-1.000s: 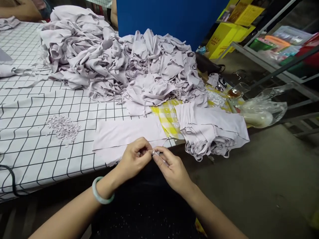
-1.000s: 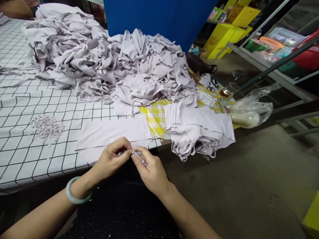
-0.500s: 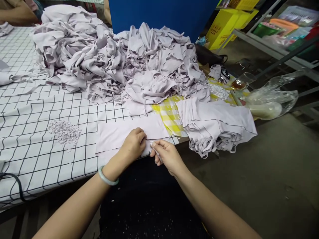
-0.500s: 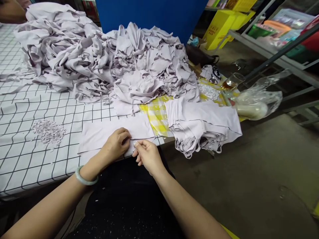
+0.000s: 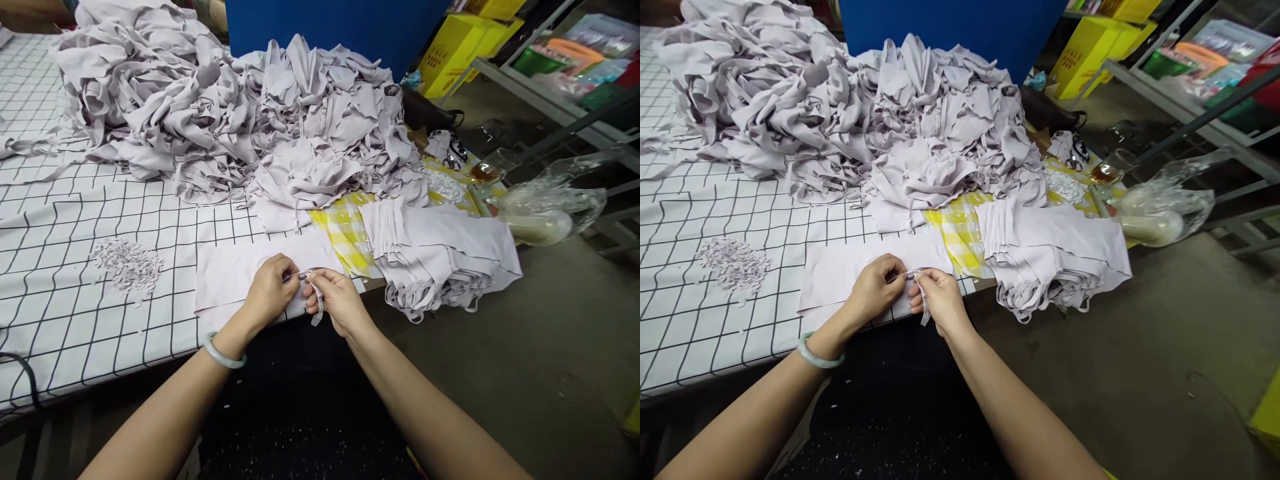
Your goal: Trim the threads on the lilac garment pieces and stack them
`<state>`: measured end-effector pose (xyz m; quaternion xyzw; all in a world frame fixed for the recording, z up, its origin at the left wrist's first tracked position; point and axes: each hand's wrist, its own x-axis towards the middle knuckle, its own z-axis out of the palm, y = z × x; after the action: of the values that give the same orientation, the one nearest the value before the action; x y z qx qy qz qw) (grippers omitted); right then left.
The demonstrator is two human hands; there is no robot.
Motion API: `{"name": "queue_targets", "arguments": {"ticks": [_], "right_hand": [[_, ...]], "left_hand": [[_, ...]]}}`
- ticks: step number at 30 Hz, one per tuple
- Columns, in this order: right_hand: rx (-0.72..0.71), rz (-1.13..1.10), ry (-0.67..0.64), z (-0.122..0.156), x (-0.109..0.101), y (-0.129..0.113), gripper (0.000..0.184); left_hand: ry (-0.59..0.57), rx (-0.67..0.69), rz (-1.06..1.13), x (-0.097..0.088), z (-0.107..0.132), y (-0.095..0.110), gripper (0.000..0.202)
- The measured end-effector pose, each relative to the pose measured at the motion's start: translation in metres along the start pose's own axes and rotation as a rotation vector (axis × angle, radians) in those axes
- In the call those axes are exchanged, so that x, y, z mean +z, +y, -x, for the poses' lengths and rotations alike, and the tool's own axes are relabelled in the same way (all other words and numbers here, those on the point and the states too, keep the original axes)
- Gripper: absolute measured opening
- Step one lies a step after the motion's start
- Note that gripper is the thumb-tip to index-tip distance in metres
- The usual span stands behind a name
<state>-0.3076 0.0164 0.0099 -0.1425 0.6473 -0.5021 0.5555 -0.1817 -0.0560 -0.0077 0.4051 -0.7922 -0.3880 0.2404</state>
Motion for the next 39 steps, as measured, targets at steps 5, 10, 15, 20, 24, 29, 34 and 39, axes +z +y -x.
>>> {"name": "queue_targets", "arguments": {"ticks": [5,10,15,20,24,29,34,39], "right_hand": [[-0.023,0.003,-0.024,0.0,0.0,0.001,0.018],[-0.044,-0.002,-0.007,0.001,0.0,0.002,0.018],[-0.039,-0.003,-0.013,0.001,0.001,0.003,0.018],[-0.046,0.038,-0.042,0.0,0.004,0.005,0.019],[0.023,0.076,-0.117,0.004,-0.002,0.001,0.023],[-0.085,0.253,-0.124,0.042,-0.025,0.01,0.038],[-0.19,0.38,-0.041,0.07,-0.05,0.066,0.034],[-0.354,0.184,0.121,0.066,-0.068,0.105,0.031]], "left_hand": [[0.013,-0.01,0.015,0.001,0.001,0.001,0.016],[0.055,-0.026,0.039,0.003,0.001,0.001,0.016],[0.027,-0.013,0.012,0.004,0.002,0.003,0.017],[0.043,-0.002,-0.006,0.006,0.003,0.003,0.016],[-0.031,0.081,-0.028,-0.005,-0.001,0.0,0.013],[-0.137,0.315,-0.265,-0.021,-0.013,-0.009,0.03],[-0.309,0.307,-0.596,-0.002,-0.013,-0.021,0.056],[-0.401,0.268,-0.508,-0.008,-0.02,-0.022,0.057]]}}
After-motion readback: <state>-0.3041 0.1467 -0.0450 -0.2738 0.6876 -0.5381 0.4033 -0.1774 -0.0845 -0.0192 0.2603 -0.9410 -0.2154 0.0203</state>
